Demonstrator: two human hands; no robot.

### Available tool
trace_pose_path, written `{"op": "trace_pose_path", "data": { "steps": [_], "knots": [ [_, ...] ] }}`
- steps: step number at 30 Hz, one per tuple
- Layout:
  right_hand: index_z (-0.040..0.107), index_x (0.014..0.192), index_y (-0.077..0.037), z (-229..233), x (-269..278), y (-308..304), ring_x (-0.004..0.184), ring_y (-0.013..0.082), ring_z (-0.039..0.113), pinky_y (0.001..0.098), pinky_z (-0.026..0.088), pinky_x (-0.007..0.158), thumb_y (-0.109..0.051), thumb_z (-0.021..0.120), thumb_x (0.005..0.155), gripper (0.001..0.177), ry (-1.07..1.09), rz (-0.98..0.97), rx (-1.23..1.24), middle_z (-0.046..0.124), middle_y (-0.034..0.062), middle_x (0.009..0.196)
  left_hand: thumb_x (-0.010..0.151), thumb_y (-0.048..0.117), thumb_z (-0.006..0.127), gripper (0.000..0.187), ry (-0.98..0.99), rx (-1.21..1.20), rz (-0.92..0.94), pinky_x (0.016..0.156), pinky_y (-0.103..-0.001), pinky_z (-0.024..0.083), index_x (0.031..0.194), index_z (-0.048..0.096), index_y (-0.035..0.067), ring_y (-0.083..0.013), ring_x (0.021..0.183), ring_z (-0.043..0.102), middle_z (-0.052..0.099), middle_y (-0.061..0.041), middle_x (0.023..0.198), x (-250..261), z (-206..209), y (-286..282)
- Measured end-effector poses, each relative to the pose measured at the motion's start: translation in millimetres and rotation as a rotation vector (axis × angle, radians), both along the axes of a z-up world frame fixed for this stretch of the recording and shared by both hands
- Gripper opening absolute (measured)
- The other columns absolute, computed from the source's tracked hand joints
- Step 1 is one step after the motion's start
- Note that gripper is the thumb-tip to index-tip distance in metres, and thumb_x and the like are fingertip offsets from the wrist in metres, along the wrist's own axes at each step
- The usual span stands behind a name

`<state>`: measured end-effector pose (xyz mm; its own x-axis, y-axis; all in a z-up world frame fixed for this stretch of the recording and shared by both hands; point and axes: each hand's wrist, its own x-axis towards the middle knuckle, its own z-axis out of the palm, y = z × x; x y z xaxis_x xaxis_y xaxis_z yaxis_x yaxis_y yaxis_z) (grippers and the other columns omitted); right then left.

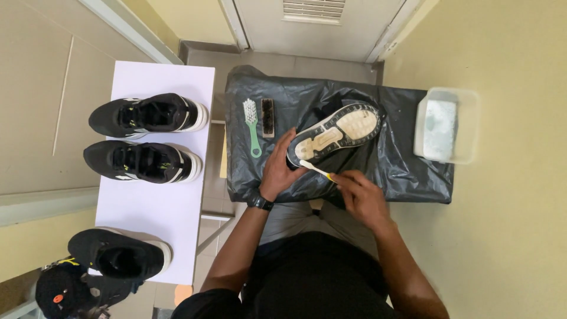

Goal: The person scrubs the sole of a black and white sneaker with a toothbrush dipped in soapy water. They repeatedly dip the brush into a container of soapy water and continue scrubbing the shoe sole throughout the clip.

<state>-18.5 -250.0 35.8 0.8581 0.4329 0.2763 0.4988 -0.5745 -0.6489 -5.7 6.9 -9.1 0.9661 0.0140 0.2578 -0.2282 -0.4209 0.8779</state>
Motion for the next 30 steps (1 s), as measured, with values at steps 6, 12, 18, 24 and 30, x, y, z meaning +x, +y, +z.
{"op": "trace_pose_path", "data": {
  "steps": [6,12,18,24,30],
  "knots": [
    [0.079,0.124,-0.021,-46.7,-14.5,4.7,0.091,0.0334,0.075,0.0394,0.062,0.072,-0.010,0.072,0.093,0.034,0.006,-0.055,0.158,0.074,0.0050,0.109,0.084,0.024,0.089,0.092,-0.080,0.001,-0.024,0.112,-0.071,0.039,0.157,0.035,0.011,-0.0471,0.145,0.036,0.034,-0.017,0.162,0.8,6.4,-1.4],
    [0.079,0.123,-0.014,-38.2,-14.2,-0.1,0.090,0.0377,0.072,0.0420,0.059,0.072,-0.008,0.068,0.097,0.029,-0.012,-0.233,0.169,0.073,0.0094,0.102,0.076,0.030,0.095,0.096,-0.115,-0.041,-0.010,0.112,-0.064,0.041,0.153,0.043,0.006,-0.0442,0.140,0.046,0.047,-0.019,0.153,1.3,-0.3,-2.3],
    [0.079,0.126,-0.015,-46.5,-6.9,-11.8,0.092,0.0374,0.073,0.0421,0.059,0.077,-0.006,0.067,0.098,0.032,-0.058,-0.318,0.136,0.071,0.0110,0.099,0.081,0.024,0.091,0.087,-0.038,-0.034,-0.043,0.110,-0.068,0.041,0.152,0.044,0.005,-0.0467,0.140,0.044,0.046,-0.021,0.153,2.0,36.5,-6.6],
    [0.079,0.127,-0.020,-58.2,-10.2,-17.1,0.094,0.0336,0.073,0.0416,0.058,0.081,-0.013,0.067,0.098,0.032,-0.053,-0.366,0.106,0.071,0.0071,0.100,0.083,0.031,0.088,0.086,0.035,0.244,-0.112,0.113,-0.064,0.039,0.152,0.045,0.003,-0.0477,0.137,0.048,0.050,-0.024,0.150,12.3,81.6,-18.5],
    [0.078,0.128,-0.019,-62.6,-14.4,-23.3,0.095,0.0348,0.072,0.0419,0.059,0.079,-0.013,0.067,0.098,0.032,-0.055,-0.381,0.073,0.070,0.0062,0.100,0.084,0.045,0.086,0.104,0.103,0.719,-0.175,0.108,-0.071,0.040,0.162,0.027,0.010,-0.0504,0.136,0.046,0.039,-0.023,0.158,39.9,90.8,-32.4]
  ]
}}
